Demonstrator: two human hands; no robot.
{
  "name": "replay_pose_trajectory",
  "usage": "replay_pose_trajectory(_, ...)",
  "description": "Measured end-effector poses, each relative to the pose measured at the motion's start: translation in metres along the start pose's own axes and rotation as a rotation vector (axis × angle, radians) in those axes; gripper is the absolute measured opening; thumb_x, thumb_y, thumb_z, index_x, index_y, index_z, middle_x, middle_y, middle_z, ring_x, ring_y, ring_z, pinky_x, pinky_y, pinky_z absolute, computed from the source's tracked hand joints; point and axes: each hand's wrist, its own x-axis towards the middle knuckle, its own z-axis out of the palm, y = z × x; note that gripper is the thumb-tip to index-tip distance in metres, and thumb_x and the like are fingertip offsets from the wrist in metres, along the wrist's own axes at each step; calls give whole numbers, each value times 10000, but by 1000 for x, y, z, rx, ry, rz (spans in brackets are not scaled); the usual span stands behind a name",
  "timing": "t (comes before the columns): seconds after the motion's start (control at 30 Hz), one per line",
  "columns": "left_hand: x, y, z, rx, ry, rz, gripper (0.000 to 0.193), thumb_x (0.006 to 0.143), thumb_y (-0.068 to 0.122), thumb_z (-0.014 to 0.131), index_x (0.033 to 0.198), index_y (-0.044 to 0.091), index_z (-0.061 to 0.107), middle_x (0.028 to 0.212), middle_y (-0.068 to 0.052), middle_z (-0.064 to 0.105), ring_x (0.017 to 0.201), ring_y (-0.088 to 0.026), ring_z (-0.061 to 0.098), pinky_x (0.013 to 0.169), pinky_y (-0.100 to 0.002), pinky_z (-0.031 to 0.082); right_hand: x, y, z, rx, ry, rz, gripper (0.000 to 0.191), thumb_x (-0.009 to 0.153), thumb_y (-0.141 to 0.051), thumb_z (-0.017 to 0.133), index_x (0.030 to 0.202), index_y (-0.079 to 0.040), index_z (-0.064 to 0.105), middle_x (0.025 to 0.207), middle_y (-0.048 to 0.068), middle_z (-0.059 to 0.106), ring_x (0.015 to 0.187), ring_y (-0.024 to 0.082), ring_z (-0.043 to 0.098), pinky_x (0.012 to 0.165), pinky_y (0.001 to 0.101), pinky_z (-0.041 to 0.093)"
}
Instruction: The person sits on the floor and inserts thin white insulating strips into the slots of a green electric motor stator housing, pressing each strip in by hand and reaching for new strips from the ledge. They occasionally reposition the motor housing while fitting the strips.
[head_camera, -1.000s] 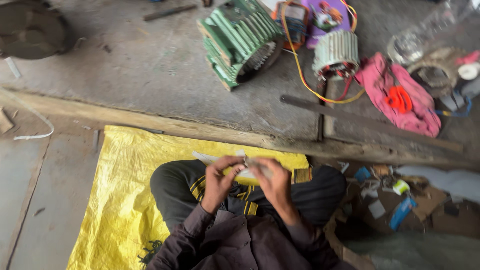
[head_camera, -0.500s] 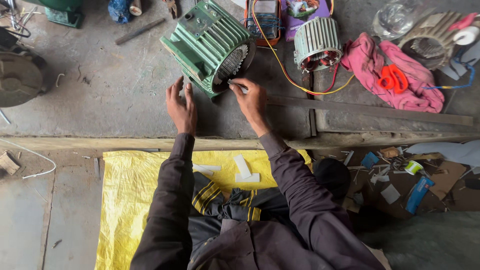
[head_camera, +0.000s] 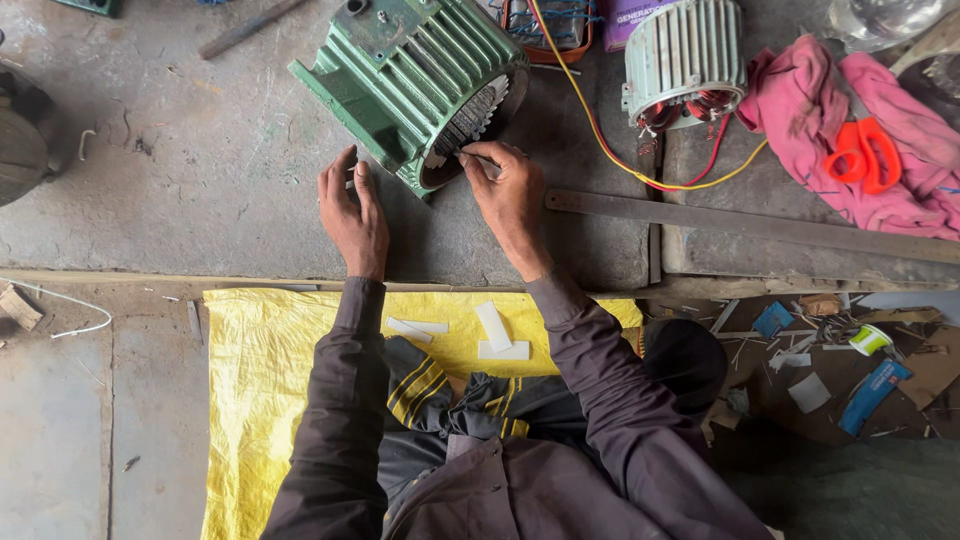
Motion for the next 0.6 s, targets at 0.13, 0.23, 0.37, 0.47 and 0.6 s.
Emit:
replay_pose_trajectory(0.13, -2, 3, -1, 22, 1, 36, 327, 1112, 299, 551, 1312, 72, 675, 1237, -129, 659, 1138, -266, 671, 979, -396, 524, 1, -2, 1, -61, 22, -3, 97, 898, -94, 784, 974, -35, 775, 922, 104, 797, 838, 194, 788, 706, 307, 597)
replay_pose_trajectory(0.23, -2, 3, -1, 35, 1, 54, 325, 1115, 291, 548, 1311, 62, 672, 1242, -140, 655, 1169, -290, 653, 988, -408, 513, 4, -1, 4, -36, 4, 88, 98, 901, -99, 774, 981, -42, 774, 906, 89, 801, 845, 180, 795, 710, 294, 611)
replay_pose_trajectory(0.37, -2, 5, 3, 20, 10, 63, 322, 1115, 288, 549, 1311, 64, 670, 1248, -145, 658, 1170, -303, 650, 995, -415, 506, 8, 2, 7, -62, -12, 191, 106, 893, -108, 778, 975, -41, 773, 870, 79, 802, 806, 174, 795, 687, 296, 601)
replay_pose_trajectory(0.47, -3, 5, 7, 5, 8, 45, 323, 1107, 293, 549, 1312, 75, 669, 1244, -139, 658, 1150, -301, 655, 979, -411, 510, 6, 5, 6, -42, 8, 164, 110, 899, -118, 777, 983, -48, 770, 910, 74, 797, 862, 171, 796, 740, 295, 611)
replay_pose_trajectory(0.6, -4, 6, 14, -5, 12, 37, 325, 1104, 297, 549, 1313, 81, 671, 1239, -133, 656, 1146, -304, 646, 967, -420, 503, 2, 9, 2, -179, 27, 27, 192, 826, -99, 837, 1000, -47, 778, 1002, 106, 740, 877, 222, 739, 750, 326, 587)
